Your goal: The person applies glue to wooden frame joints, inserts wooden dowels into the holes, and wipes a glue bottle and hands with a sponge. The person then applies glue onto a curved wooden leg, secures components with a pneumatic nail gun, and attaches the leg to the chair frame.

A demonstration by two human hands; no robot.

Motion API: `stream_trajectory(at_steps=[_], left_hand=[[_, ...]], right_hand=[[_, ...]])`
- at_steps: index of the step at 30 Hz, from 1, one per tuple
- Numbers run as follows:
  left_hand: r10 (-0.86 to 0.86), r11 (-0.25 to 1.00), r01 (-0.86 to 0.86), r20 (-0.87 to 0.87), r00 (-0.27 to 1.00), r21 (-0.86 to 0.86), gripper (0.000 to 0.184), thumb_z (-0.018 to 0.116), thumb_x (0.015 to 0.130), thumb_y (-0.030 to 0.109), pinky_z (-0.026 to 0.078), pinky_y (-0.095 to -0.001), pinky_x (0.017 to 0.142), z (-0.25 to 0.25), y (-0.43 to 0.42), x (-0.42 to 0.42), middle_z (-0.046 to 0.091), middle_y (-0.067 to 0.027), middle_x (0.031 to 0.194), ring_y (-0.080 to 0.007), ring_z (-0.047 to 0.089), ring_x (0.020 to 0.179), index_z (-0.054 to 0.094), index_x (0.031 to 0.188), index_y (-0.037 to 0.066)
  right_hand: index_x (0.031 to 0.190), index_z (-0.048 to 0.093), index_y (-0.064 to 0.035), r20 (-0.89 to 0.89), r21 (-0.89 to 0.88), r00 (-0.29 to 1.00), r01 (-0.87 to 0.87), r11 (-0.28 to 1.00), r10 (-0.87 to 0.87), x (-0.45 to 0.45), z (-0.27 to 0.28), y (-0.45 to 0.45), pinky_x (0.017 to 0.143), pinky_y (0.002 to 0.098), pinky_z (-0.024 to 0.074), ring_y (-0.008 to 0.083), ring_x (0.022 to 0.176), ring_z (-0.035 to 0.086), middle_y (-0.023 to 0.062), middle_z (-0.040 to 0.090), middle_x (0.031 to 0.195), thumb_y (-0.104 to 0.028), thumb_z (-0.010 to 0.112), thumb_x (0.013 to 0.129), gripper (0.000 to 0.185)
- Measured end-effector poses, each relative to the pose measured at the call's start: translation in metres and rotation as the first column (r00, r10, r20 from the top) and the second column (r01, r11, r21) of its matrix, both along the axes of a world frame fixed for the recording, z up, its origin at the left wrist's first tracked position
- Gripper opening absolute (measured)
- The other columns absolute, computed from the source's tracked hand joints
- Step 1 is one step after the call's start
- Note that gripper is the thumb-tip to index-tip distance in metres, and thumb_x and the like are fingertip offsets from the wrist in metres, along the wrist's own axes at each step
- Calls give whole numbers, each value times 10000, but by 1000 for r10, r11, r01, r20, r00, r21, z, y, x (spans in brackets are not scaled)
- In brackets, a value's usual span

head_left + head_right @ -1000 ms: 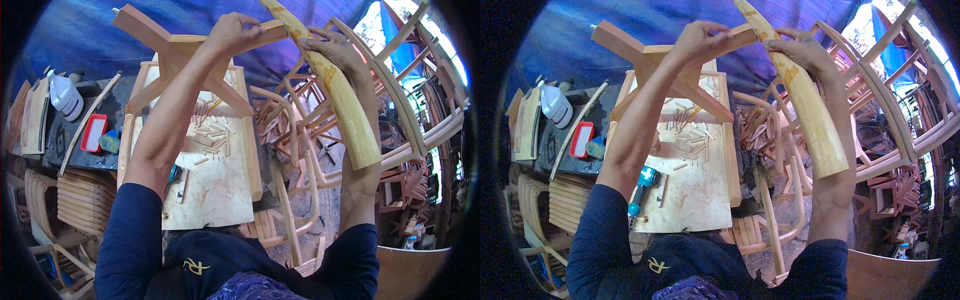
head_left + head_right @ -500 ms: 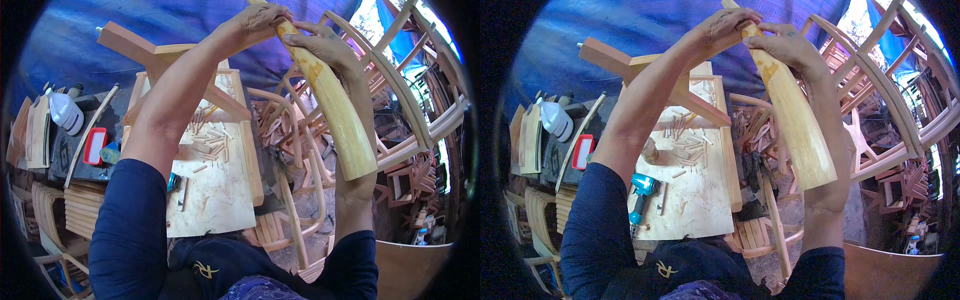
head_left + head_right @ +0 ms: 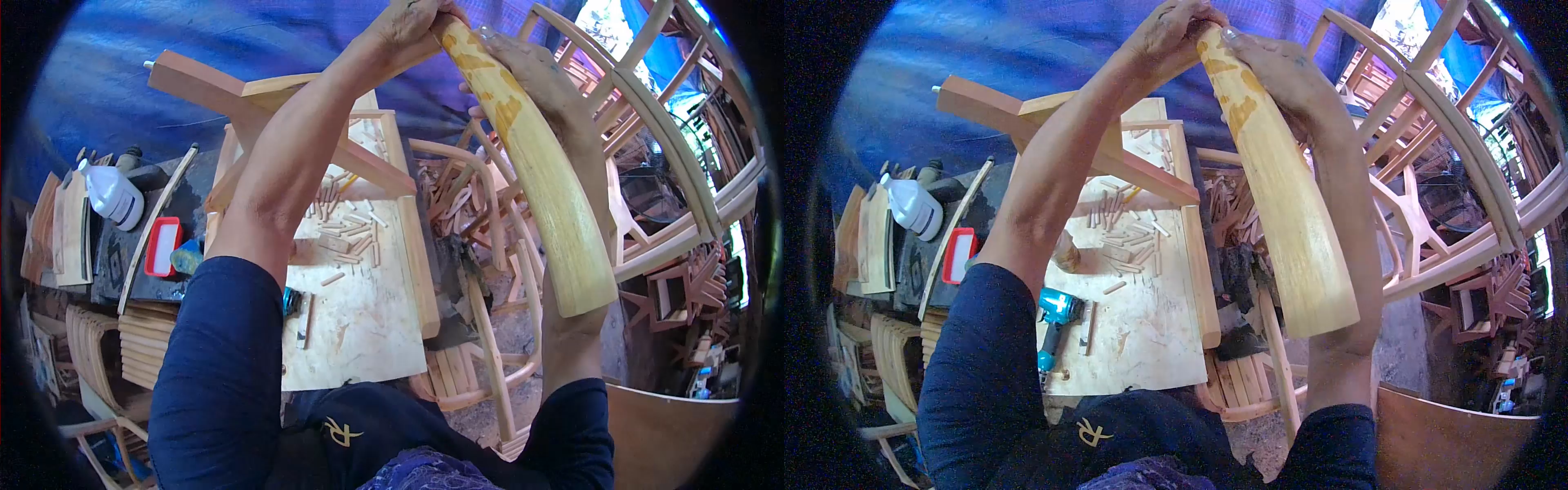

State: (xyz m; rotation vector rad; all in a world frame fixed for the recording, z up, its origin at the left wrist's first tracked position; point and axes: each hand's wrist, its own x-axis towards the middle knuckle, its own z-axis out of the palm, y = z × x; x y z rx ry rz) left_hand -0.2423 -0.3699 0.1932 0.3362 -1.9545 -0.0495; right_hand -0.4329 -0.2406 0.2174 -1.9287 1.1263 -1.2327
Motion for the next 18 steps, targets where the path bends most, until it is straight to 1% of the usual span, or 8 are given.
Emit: stream_trajectory(at_steps=[2,5,9,11,12,14,17,18], left_hand=[[-20,1000,20,-22,1000,8,76,595,921,42,529,-405,749,-1,-1,-3,687,-194,866,-354,676,839,650,951,-1],[-27,988,22,-37,999,-151,74,583,921,14,534,-402,748,-3,-4,-3,686,-192,857,-345,677,832,651,945,-4],[-60,992,61,-18,998,112,67,598,905,-10,537,-406,739,3,4,-5,685,-191,843,-346,679,814,641,955,-2],[-138,948,149,-59,989,283,67,612,896,-14,537,-408,732,2,5,-8,683,-188,832,-349,680,806,634,959,-3],[-111,993,114,-91,990,27,68,619,893,-9,536,-413,726,-2,-1,-10,681,-186,827,-355,677,796,629,960,-5],[-80,881,-9,-169,982,-473,78,635,887,1,532,-425,712,-8,-17,-10,677,-182,818,-367,669,776,619,963,-9],[-46,984,40,-27,999,-171,98,652,882,15,525,-443,706,-5,-13,-7,672,-182,844,-391,656,786,600,961,-11],[-53,976,47,-24,998,-212,103,651,880,19,517,-455,726,-4,-12,-7,668,-177,856,-395,646,790,597,964,-7]], right_hand=[[1255,705,-39,98,25,995,12,1000,-14,10,-1,14,650,286,564,135,727,687,81,725,930,-521,625,1003,550],[1270,696,-38,-7,162,997,80,983,-80,-2,-1,-17,703,321,570,160,788,698,95,724,951,-576,586,1005,609],[1296,681,-40,-22,247,999,34,968,-29,-8,2,-38,792,368,569,205,968,697,123,710,1099,-622,551,1004,664],[1255,674,-20,-26,91,995,99,991,-97,-4,4,-34,841,346,543,182,947,681,73,714,1045,-406,615,1018,457],[1234,670,-10,-25,13,991,130,991,-130,-3,4,-32,865,334,529,171,936,673,48,717,1018,-298,647,1024,358],[1305,628,35,57,168,997,40,985,-50,-15,5,-40,824,362,546,208,870,682,52,733,1017,-307,625,1035,435],[1396,562,17,146,248,989,-63,967,27,-33,5,-37,849,365,598,235,995,692,143,672,1177,-485,586,1023,626],[1424,539,-4,168,253,985,-88,964,46,-39,4,-32,872,360,620,239,1074,695,188,638,1258,-572,572,1014,701]])
